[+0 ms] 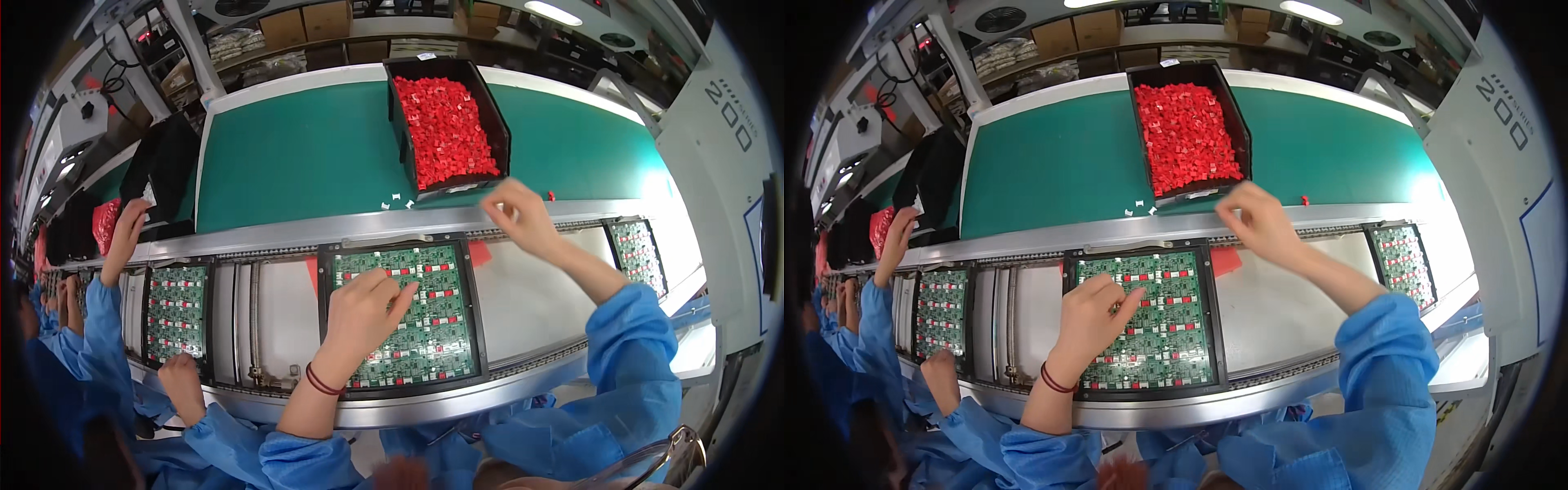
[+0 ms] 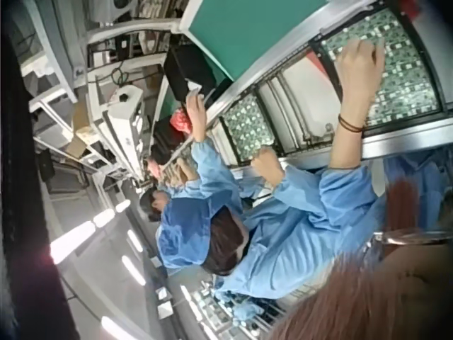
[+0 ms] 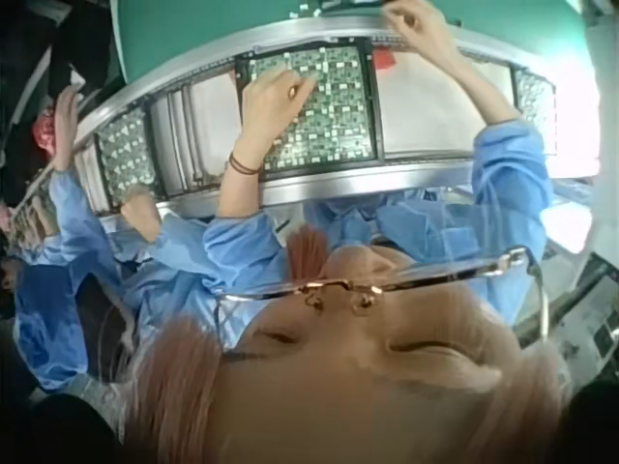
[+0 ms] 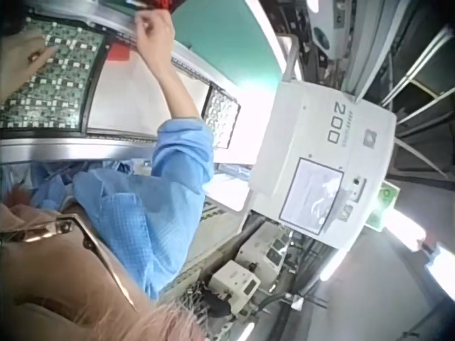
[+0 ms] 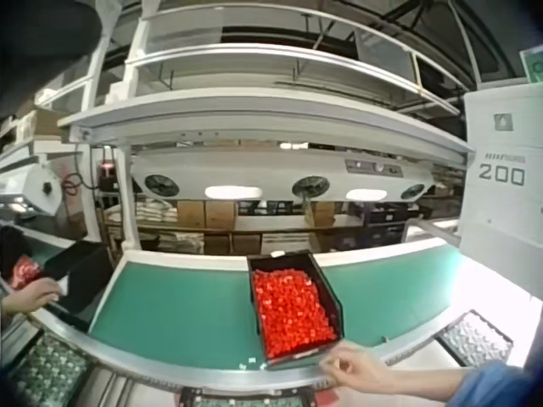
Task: The person assembles circuit boards on a conveyor line by taking components from a tray and inserting them onto the boards by hand.
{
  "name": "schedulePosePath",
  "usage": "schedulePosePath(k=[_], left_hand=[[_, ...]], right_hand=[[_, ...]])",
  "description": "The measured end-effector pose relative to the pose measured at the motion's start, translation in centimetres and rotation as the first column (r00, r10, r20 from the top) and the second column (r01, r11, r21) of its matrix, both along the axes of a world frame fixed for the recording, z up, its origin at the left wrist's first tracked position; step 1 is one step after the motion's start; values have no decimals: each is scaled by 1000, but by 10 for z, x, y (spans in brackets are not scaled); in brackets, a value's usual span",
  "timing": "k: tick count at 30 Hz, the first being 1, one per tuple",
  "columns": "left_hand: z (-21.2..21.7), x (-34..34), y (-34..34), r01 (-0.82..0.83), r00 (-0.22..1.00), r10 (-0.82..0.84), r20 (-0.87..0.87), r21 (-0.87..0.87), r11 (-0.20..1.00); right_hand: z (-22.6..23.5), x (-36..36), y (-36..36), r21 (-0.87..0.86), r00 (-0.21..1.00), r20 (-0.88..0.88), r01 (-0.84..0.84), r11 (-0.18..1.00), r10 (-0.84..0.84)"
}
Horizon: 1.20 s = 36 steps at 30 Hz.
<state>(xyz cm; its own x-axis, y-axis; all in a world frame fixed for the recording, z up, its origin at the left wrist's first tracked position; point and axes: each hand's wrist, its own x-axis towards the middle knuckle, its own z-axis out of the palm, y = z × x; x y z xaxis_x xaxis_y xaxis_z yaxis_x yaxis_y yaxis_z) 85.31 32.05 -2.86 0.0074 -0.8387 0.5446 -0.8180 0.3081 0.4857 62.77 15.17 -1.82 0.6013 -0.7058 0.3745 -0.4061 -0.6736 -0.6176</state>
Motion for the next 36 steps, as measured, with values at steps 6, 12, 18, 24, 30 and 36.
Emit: schedulePosePath(k=[6, 12, 18, 24, 30, 36], left_hand=[[-6, 8, -12, 80, 994, -76, 75, -38, 996], [-9, 14, -8, 90, 988, -93, 124, 35, 995], [-12, 11, -7, 122, 987, -123, 102, 22, 992], [-16, 10, -7, 136, 988, -136, 76, 12, 991], [-13, 10, -5, 134, 988, -134, 74, 3, 991], [-8, 8, -3, 147, 929, -66, -363, 200, 969]], right_hand=[[5, 60, -60, -131, 981, -158, -134, 982, 113], [8, 83, -71, -214, 942, -317, -187, 959, 113], [14, 91, -70, -248, 908, -416, -165, 955, 49], [5, 91, -70, -257, 953, -298, -136, 957, 55], [15, 87, -63, -123, 982, -188, -42, 991, 18], [33, 86, -35, 22, 995, -69, -76, 997, 77]])
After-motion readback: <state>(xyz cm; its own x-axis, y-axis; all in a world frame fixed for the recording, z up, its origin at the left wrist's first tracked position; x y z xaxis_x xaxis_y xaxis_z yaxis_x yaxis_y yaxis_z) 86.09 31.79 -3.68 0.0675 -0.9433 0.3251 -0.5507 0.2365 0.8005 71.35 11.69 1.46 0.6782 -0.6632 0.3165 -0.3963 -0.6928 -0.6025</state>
